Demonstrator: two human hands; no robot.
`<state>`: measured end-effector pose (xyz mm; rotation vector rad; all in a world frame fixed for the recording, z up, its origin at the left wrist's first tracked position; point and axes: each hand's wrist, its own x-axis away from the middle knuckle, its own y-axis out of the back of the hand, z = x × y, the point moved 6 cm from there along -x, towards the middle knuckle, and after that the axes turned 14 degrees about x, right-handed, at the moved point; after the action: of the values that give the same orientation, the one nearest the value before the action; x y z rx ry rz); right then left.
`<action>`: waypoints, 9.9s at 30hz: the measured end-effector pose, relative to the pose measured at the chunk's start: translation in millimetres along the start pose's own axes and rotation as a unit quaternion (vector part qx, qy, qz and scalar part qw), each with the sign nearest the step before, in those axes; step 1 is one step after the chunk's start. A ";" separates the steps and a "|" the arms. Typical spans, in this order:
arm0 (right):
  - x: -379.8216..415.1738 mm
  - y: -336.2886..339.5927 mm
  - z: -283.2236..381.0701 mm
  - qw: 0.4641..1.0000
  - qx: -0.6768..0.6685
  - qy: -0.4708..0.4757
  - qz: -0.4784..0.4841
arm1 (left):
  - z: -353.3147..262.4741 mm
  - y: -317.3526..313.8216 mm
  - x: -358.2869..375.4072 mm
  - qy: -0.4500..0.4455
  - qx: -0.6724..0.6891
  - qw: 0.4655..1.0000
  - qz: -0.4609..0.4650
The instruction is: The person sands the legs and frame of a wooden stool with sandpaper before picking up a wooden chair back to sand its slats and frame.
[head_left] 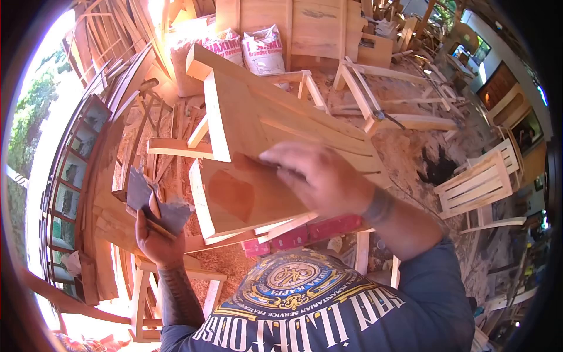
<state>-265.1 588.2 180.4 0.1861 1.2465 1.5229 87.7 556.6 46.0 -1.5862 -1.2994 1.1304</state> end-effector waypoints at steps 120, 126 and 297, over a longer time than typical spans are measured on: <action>-48.4 -28.3 34.9 0.878 -0.045 0.467 -0.100 | 39.3 -17.9 216.8 -0.347 -0.023 0.926 -0.149; -27.3 -31.1 19.8 0.887 -0.068 0.452 -0.060 | 42.8 -24.8 208.1 -0.344 -0.020 0.924 -0.164; 158.4 40.0 -243.3 0.945 -0.287 0.088 0.129 | 391.2 -95.8 152.4 0.140 0.054 0.972 -0.183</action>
<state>-516.3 576.0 29.9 -0.1816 0.8831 2.1058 -300.6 735.5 -5.6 -1.3022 -1.2525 0.7079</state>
